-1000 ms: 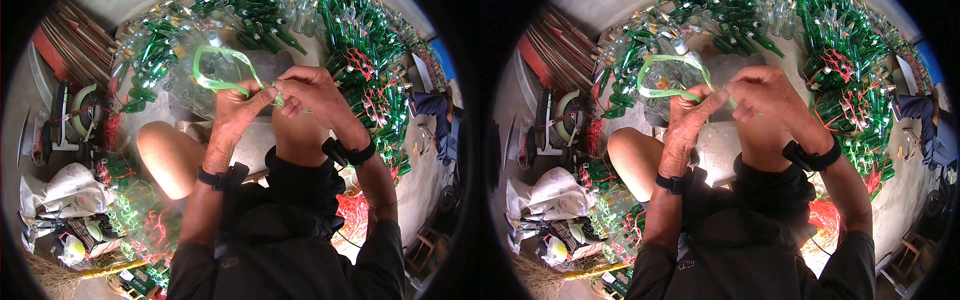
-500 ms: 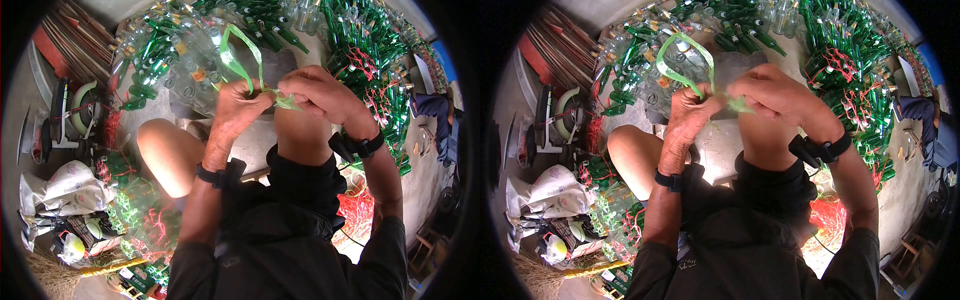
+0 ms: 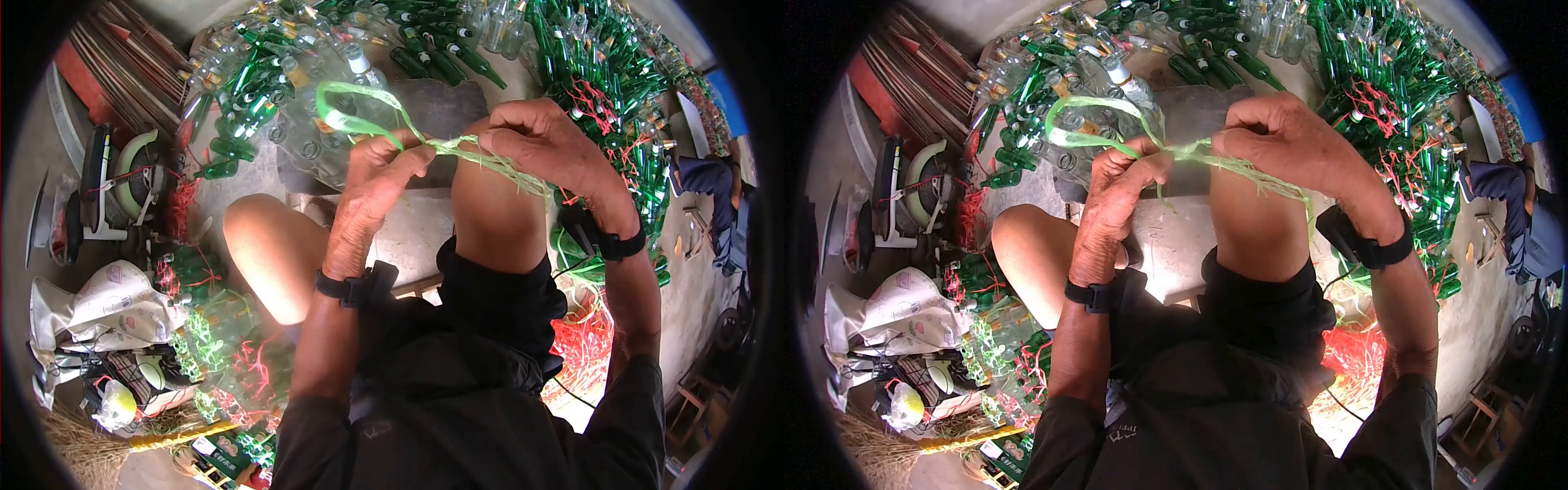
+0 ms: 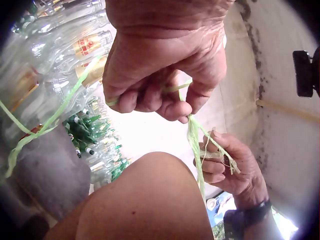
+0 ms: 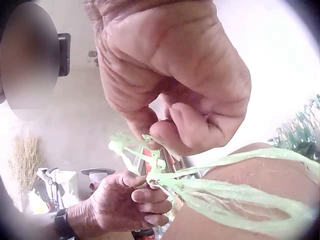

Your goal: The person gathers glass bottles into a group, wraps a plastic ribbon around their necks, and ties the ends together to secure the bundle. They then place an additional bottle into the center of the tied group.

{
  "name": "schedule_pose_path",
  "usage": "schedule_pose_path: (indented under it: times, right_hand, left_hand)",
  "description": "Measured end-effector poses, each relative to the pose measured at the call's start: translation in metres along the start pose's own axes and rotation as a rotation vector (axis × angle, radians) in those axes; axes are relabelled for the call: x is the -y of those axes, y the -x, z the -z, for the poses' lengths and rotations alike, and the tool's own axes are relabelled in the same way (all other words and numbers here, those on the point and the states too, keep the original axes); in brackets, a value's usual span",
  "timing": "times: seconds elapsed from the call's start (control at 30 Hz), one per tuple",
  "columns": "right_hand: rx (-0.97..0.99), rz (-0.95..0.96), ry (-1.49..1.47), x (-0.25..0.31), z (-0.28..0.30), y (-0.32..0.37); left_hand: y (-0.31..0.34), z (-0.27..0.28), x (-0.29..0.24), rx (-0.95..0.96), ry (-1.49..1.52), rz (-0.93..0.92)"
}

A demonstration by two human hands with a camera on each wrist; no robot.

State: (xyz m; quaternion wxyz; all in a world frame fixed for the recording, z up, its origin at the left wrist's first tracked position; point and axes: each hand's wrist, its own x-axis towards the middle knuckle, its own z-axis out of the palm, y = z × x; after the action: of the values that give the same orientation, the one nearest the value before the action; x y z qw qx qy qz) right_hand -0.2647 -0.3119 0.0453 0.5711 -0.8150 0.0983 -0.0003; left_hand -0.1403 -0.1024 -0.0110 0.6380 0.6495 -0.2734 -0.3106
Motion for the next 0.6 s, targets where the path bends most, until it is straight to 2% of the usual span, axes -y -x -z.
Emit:
schedule_pose_path:
  times: [0.2,0.27,0.4,0.47,0.6]
  right_hand:
    - [-0.096,0.190,0.305,-0.008,-0.002,-0.004]
    - [-0.116,0.264,0.553,-0.010,-0.003,-0.004]
    - [-0.128,0.244,0.596,-0.010,-0.008,-0.003]
    - [-0.016,0.254,0.604,-0.005,-0.007,-0.002]
    - [0.021,0.321,0.715,-0.002,-0.009,-0.002]
  left_hand:
    - [-0.001,0.000,0.004,-0.012,0.071,-0.022]
    - [-0.001,-0.002,0.004,-0.016,0.105,-0.055]
    - [0.001,-0.003,0.000,-0.050,0.137,0.000]
    - [0.001,-0.003,0.001,-0.055,0.159,0.019]
    - [-0.001,-0.004,0.002,-0.074,0.264,0.030]
